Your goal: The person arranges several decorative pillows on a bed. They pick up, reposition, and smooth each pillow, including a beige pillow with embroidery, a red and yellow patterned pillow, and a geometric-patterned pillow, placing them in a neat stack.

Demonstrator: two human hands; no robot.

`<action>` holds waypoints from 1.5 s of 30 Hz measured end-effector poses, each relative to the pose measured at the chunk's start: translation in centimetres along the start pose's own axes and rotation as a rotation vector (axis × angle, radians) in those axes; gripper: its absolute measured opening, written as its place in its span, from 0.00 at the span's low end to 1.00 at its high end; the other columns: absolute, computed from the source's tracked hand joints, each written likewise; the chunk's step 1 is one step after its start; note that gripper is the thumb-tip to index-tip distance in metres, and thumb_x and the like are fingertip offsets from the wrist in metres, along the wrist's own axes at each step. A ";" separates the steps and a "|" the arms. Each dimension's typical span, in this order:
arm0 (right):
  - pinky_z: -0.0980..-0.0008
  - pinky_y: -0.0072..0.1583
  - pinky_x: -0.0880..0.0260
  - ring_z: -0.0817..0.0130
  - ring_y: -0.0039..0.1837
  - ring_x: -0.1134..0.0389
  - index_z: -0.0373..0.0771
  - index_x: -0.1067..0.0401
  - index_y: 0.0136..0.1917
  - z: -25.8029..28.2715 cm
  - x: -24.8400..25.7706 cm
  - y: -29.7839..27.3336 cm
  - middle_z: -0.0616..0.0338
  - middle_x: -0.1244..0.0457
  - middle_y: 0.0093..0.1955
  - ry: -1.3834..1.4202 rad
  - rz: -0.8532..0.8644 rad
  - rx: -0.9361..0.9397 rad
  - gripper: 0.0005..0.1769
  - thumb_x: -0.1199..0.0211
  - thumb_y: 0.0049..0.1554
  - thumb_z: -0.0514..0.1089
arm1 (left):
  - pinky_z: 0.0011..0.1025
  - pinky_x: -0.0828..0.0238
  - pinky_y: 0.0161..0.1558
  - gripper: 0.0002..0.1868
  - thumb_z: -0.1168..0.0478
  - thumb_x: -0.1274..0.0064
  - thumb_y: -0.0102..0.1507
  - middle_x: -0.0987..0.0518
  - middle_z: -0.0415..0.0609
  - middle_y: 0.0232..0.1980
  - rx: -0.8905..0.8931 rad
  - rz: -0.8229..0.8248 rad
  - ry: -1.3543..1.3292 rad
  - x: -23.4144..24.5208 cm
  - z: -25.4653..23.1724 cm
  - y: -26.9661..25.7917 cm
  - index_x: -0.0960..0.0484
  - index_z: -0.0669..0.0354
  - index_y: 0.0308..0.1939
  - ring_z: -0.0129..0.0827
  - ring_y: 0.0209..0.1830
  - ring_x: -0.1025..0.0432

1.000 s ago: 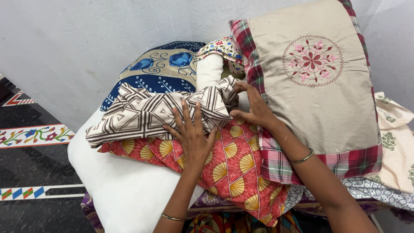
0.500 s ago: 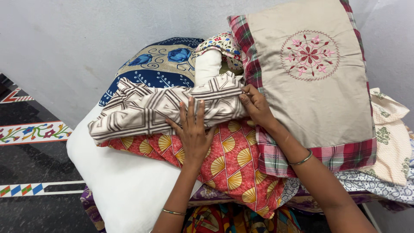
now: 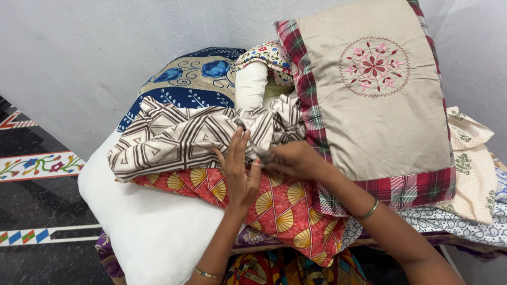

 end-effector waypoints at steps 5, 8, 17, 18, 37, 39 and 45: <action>0.60 0.38 0.31 0.61 0.35 0.33 0.41 0.27 0.44 1.5 -5.2 -1.8 0.57 0.37 0.31 -0.252 0.228 0.020 0.09 0.30 0.54 0.46 | 0.71 0.82 0.70 0.43 0.44 0.40 0.55 0.38 0.51 0.76 0.057 0.284 0.353 -1.7 -2.4 1.8 0.35 0.50 0.71 0.47 0.79 0.53; 0.61 0.40 0.31 0.63 0.35 0.34 0.39 0.28 0.42 2.6 -5.2 -2.5 0.58 0.38 0.33 -0.232 0.219 0.104 0.09 0.31 0.56 0.44 | 0.72 0.78 0.71 0.43 0.43 0.40 0.55 0.36 0.51 0.74 0.053 0.363 0.530 -3.5 -1.4 2.7 0.35 0.53 0.71 0.48 0.78 0.52; 0.61 0.40 0.32 0.63 0.37 0.33 0.37 0.24 0.55 3.0 0.0 -2.1 0.59 0.36 0.35 -0.259 -0.085 -0.145 0.19 0.31 0.49 0.40 | 0.56 0.40 0.66 0.09 0.66 0.47 0.64 0.14 0.48 0.39 0.255 0.100 0.181 -0.9 4.0 3.8 0.18 0.52 0.48 0.38 0.33 0.19; 0.61 0.42 0.31 0.63 0.38 0.33 0.37 0.24 0.55 2.5 0.3 -2.2 0.59 0.36 0.36 -0.254 -0.082 -0.209 0.20 0.31 0.48 0.39 | 0.52 0.32 0.54 0.10 0.66 0.48 0.65 0.15 0.50 0.38 0.257 0.065 0.160 -0.2 4.3 3.6 0.19 0.54 0.50 0.38 0.34 0.21; 0.61 0.43 0.36 0.62 0.38 0.33 0.37 0.26 0.48 1.9 -0.7 -4.8 0.56 0.33 0.38 -0.361 -0.151 -0.129 0.15 0.31 0.47 0.39 | 0.27 0.28 0.30 0.11 0.62 0.51 0.61 0.19 0.41 0.33 0.303 -0.035 -0.292 6.2 3.0 -0.7 0.22 0.58 0.47 0.24 0.27 0.25; 0.59 0.43 0.36 0.59 0.39 0.32 0.38 0.26 0.47 1.7 -1.1 -4.8 0.56 0.34 0.36 -0.356 -0.093 -0.143 0.16 0.30 0.44 0.42 | 0.36 0.30 0.44 0.17 0.60 0.41 0.59 0.19 0.47 0.43 0.140 0.016 -0.033 6.6 0.5 -0.2 0.23 0.57 0.51 0.32 0.39 0.24; 0.57 0.41 0.34 0.57 0.37 0.32 0.40 0.28 0.41 1.6 -2.3 -4.6 0.57 0.36 0.32 -0.358 0.047 -0.188 0.12 0.30 0.43 0.43 | 0.58 0.54 0.69 0.37 0.54 0.30 0.52 0.35 0.53 0.72 -0.041 0.128 0.379 5.7 -3.5 -0.3 0.25 0.46 0.65 0.44 0.71 0.42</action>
Point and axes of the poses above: each hand's wrist, its own y-axis towards the middle knuckle, its own x-axis out of the back of the hand, z = x × y, the point moved 9 cm from there along y, towards the middle knuckle
